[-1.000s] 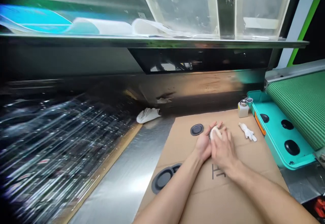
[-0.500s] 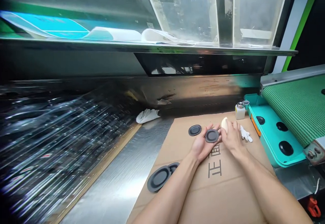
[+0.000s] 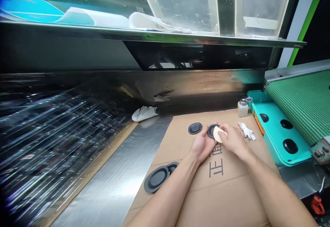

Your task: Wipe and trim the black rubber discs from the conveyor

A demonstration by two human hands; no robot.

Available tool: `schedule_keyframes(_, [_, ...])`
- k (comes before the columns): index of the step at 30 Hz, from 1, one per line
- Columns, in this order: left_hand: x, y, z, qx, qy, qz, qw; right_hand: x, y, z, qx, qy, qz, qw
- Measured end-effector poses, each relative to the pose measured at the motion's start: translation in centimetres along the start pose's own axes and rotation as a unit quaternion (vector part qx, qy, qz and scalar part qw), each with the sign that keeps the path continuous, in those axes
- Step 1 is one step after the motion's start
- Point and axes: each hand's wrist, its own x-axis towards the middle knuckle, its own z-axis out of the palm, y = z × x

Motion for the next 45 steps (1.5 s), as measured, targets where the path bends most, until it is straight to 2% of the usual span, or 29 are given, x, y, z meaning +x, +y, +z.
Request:
schedule_keyframes(3, [-0.2,-0.1,0.2,0.025,-0.005,-0.012,1.0,0.3,-0.2,0.1,0.035,-0.006,0.017,0.999])
schedule_keyframes(6, [-0.3,-0.2,0.4,0.036,0.013,-0.035,0.999,0.3,-0.6,-0.2,0.04,-0.086,-0.021,0.995])
schedule_keyframes(7, [-0.3,-0.2,0.4,0.039,0.018,-0.035,0.998,0.2,-0.7,-0.3,0.024,-0.095,-0.034,0.995])
schedule_keyframes(8, [-0.3,-0.3,0.5,0.044,0.024,-0.03,0.998,0.1,-0.9,-0.3,-0.003,-0.086,-0.038,0.996])
schedule_keyframes(11, [-0.1,-0.6,0.5,0.073,0.04,-0.003,0.997,-0.3,-1.6,-0.3,-0.124,0.017,0.0,0.992])
schedule_keyframes(12, [-0.1,-0.7,0.5,0.083,0.046,0.002,0.995,-0.4,-1.8,-0.2,-0.162,0.035,0.012,0.986])
schedule_keyframes(16, [-0.1,-0.9,0.4,0.089,0.04,0.005,0.995,-0.5,-2.3,-0.1,-0.227,-0.001,-0.001,0.974])
schedule_keyframes(20, [-0.2,-1.0,0.3,0.093,0.017,-0.006,0.996,-0.4,-2.2,-0.2,-0.259,0.022,0.04,0.965])
schedule_keyframes(24, [-0.1,-0.8,0.3,0.086,0.033,-0.002,0.996,-0.4,-2.3,0.1,-0.252,0.002,0.021,0.968])
schedule_keyframes(29, [0.1,-0.5,0.4,0.077,0.032,-0.017,0.996,-0.7,-2.7,0.7,-0.268,0.02,0.068,0.961])
schedule_keyframes(32, [0.2,-0.3,0.3,0.05,0.017,-0.043,0.998,-1.0,-2.9,1.1,-0.262,-0.015,0.03,0.964])
schedule_keyframes(36, [0.4,-0.4,0.0,0.042,0.021,-0.011,0.999,-0.7,-2.6,1.0,-0.277,0.014,0.075,0.958])
schedule_keyframes(40, [0.6,-0.4,-0.3,0.028,0.026,-0.026,0.999,-0.7,-2.1,0.9,-0.262,-0.001,0.045,0.964])
schedule_keyframes(43, [0.6,-0.3,-0.4,0.017,0.033,-0.006,0.999,-0.8,-1.9,0.9,-0.253,0.016,0.071,0.965])
schedule_keyframes(45, [0.6,-0.3,-0.4,0.014,0.033,-0.013,0.999,-1.0,-2.0,1.0,-0.235,0.011,0.066,0.97])
